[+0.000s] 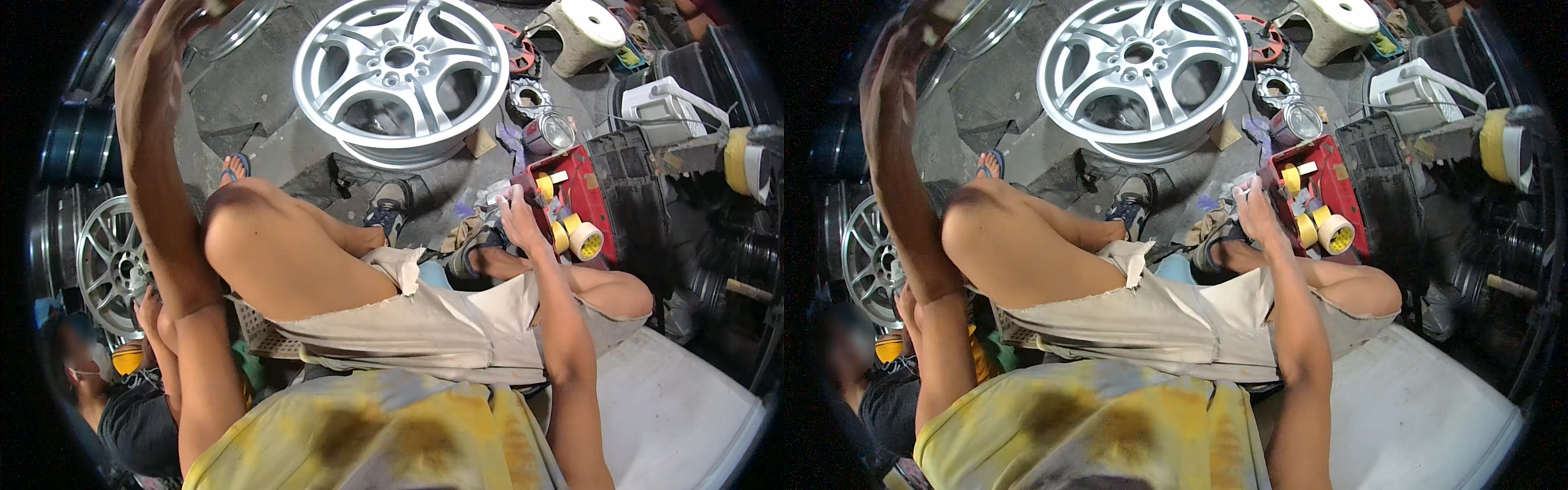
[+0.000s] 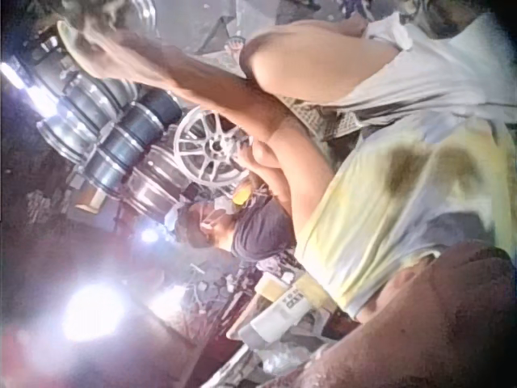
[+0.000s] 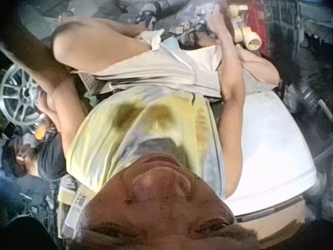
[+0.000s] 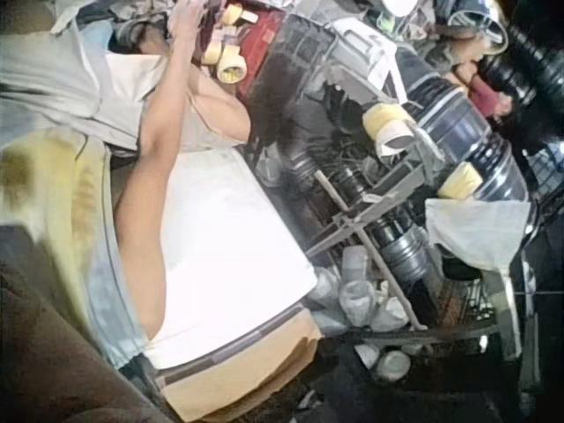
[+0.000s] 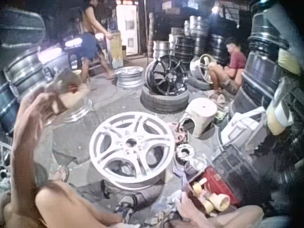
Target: The person is repairing a silver alloy wheel rim by applying a red substance from a small packet using a small tool. They are sitting on the floor in a workshop environment surrounded by other wheels and tires.
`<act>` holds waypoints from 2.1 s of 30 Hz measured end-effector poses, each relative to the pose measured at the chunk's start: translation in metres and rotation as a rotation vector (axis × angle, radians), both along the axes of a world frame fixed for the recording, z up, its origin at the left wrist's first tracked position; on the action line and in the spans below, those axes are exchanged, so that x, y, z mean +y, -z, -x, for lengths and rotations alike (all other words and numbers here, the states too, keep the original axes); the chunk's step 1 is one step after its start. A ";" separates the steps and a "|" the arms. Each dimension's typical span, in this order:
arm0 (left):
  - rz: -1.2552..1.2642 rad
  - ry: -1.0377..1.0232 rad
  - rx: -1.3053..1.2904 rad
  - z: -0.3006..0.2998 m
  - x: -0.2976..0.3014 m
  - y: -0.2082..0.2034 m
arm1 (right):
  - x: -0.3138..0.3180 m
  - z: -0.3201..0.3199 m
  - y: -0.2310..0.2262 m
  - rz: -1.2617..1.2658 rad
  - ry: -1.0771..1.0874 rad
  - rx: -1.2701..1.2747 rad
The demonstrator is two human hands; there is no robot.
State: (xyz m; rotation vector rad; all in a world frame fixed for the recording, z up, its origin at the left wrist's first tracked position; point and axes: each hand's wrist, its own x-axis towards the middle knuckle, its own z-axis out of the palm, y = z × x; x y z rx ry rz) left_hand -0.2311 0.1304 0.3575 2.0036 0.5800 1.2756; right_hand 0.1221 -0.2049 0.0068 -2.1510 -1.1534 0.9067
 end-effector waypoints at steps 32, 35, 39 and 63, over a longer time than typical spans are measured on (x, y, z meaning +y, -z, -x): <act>0.273 -0.075 0.655 -0.051 0.092 0.105 | 0.094 0.085 -0.013 -0.668 0.280 -0.031; 0.312 -0.116 0.749 -0.012 0.100 0.113 | 0.109 0.100 -0.012 -0.695 0.331 0.004; 0.340 -0.122 0.630 0.006 0.083 0.115 | 0.115 0.108 -0.004 -0.663 0.372 0.070; 0.666 0.332 0.557 -0.091 -0.017 0.136 | 0.113 0.092 -0.153 -0.765 0.040 0.158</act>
